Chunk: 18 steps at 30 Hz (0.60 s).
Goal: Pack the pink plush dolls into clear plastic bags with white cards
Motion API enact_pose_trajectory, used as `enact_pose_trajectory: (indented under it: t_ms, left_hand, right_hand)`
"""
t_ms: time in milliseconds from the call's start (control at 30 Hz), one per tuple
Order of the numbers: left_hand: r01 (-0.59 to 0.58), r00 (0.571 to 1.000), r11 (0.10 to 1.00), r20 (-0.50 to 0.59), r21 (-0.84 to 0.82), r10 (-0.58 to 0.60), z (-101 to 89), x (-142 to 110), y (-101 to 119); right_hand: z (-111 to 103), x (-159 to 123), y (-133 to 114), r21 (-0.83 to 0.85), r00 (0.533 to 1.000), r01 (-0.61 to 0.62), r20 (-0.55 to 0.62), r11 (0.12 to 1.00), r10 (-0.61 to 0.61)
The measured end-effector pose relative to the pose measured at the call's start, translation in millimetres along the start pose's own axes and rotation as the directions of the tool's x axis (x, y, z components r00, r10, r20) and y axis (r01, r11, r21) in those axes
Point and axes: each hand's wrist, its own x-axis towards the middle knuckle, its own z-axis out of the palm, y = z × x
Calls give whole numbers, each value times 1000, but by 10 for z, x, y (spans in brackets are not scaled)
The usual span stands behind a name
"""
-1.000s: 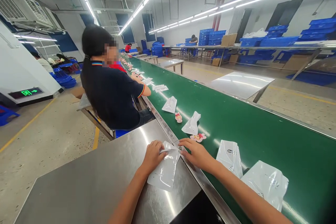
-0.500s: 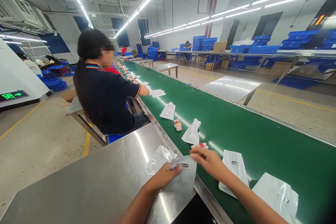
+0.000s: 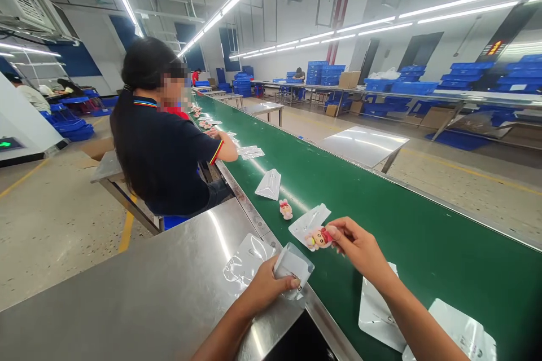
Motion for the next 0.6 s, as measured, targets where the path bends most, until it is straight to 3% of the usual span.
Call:
enact_pose_trajectory:
  t_ms: [100,267,367,433,533,600]
  left_hand:
    - [3,1000,993,-8,116,-2,52,13,-2]
    - [28,999,971,31,236,-37,101,18,-3]
    - [50,994,968,78,247,-71,150,26,59]
    - [41,996,967,62,250,-58,196,45,114]
    - [-36,998,961,66,275,19,318,68,167]
    - [-99,992,936,111,339,65,438,55,174]
  right_hand:
    - [-74,-87,-250,79,997,52,59,996,-57]
    - [22,-156,-334,-120,945,76,325,990,-33]
    - [117,-199,-287,-252,968,109,246,962,-45]
    - [143,-256,-269,-313,969,209,191,926,-154]
    - [119,-398,-283,-308,910,395,262,866,-322]
    - [78,-505,-296,-298,883,432,332,851,-332]
